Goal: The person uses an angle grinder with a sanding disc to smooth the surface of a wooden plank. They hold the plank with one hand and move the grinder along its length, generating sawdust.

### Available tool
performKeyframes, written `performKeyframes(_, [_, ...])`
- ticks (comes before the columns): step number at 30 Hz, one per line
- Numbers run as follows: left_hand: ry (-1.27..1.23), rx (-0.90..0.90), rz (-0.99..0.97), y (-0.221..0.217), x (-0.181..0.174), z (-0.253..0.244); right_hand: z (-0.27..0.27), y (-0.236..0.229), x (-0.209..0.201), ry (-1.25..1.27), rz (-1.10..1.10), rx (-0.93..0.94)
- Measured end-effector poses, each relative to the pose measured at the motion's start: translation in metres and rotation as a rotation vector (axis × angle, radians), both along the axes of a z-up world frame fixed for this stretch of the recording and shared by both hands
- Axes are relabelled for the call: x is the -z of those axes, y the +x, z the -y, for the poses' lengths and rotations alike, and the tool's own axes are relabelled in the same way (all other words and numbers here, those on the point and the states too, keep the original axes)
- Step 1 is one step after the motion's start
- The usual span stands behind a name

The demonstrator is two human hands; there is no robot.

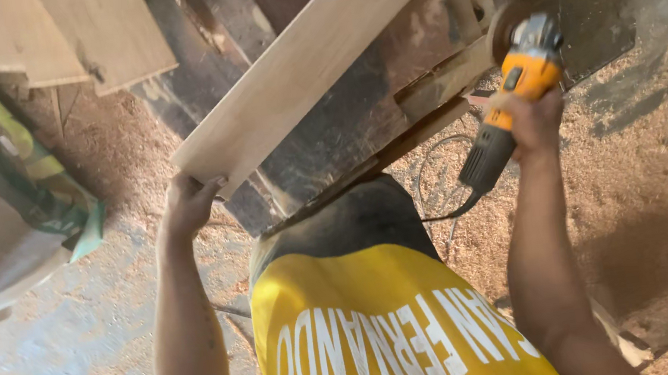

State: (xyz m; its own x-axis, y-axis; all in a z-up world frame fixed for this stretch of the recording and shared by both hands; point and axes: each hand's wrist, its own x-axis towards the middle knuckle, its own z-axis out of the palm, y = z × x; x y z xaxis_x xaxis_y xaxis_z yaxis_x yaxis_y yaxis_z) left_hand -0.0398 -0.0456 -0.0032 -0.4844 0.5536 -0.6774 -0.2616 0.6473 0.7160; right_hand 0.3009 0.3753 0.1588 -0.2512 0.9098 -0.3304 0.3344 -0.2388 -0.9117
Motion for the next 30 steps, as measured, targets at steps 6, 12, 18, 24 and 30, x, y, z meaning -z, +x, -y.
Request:
performKeyframes(6, [-0.044,0.062,0.038,-0.013,0.002,0.038,0.095,0.035,-0.001,-0.163,0.031,0.1])
performKeyframes(12, [-0.14,0.107,-0.736,0.0,-0.03,0.064,0.134,0.044,-0.006,-0.148,0.048,0.061])
performKeyframes(18, [-0.083,0.623,-0.936,0.001,-0.051,0.035,0.14,0.034,-0.024,-0.073,0.065,-0.007])
performKeyframes(24, [-0.088,0.8,-1.141,-0.007,-0.028,0.039,0.151,0.038,-0.038,0.026,0.041,-0.079])
performKeyframes(30, [0.324,0.278,-0.944,-0.008,-0.002,0.05,0.155,0.038,-0.045,0.066,0.156,-0.068])
